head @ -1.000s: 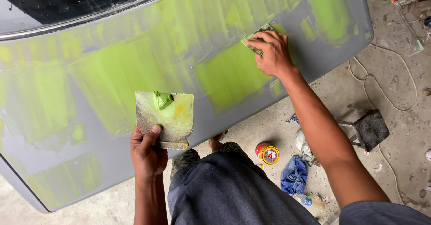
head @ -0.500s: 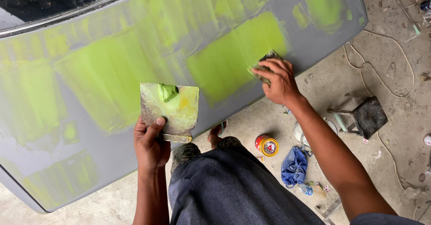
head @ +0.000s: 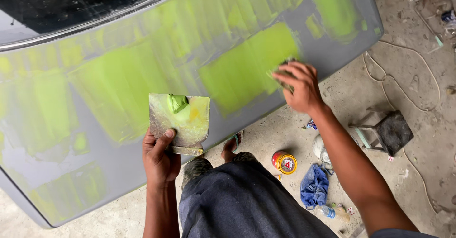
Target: The person applies a green body filler to the rear trunk of a gray car using a putty knife and a sanding block. They spread the filler across the surface and smooth it out, occasionally reloading the putty knife from the sanding block.
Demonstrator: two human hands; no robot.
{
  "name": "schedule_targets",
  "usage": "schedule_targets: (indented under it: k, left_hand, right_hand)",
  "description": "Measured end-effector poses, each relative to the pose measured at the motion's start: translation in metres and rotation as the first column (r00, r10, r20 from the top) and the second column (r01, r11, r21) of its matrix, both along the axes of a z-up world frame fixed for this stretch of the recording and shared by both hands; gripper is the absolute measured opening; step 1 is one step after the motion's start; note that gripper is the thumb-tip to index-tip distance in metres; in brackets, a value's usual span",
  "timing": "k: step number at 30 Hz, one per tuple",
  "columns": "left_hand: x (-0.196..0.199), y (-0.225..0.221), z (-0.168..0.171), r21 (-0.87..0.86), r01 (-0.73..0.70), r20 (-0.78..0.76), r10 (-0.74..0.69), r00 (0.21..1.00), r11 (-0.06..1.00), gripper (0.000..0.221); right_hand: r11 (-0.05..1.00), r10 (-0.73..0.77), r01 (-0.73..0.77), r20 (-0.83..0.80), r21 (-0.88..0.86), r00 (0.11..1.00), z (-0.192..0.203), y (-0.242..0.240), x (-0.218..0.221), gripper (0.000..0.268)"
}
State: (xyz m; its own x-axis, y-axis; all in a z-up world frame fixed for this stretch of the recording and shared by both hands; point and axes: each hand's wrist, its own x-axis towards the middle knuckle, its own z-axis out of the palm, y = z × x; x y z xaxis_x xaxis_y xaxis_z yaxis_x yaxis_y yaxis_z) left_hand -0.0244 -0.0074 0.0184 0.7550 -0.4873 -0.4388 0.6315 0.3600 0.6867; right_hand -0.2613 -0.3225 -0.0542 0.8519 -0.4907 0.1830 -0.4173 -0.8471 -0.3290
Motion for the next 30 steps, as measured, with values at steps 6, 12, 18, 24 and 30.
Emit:
schedule_targets:
  k: [6, 12, 18, 24, 30]
  left_hand:
    - [-0.003, 0.011, -0.004, -0.001, -0.017, -0.002, 0.017, 1.000, 1.000, 0.016]
    - [-0.005, 0.017, 0.004, 0.005, -0.026, -0.010, 0.027, 1.000, 1.000, 0.016]
    - [-0.007, 0.004, 0.002, -0.019, -0.007, -0.018, 0.006, 1.000, 1.000, 0.015]
    - [-0.011, -0.009, -0.002, -0.039, 0.026, -0.006, -0.026, 1.000, 0.999, 0.014]
    - [-0.017, -0.010, 0.011, -0.045, 0.028, 0.002, -0.028, 1.000, 0.999, 0.014]
  right_hand:
    - [0.994, -0.013, 0.004, -0.078, -0.106, 0.997, -0.022, -0.060, 0.090, 0.049]
    - [0.999, 0.000, -0.008, -0.220, -0.039, 0.975, -0.020, -0.068, 0.103, 0.041]
    - [0.996, 0.058, -0.019, -0.454, 0.089, 0.889, 0.032, -0.011, 0.059, 0.041]
    - [0.993, 0.035, 0.029, -0.508, 0.117, 0.861, 0.044, 0.040, 0.004, 0.040]
    - [0.995, 0.010, 0.033, -0.414, 0.097, 0.910, 0.058, 0.028, 0.031, 0.041]
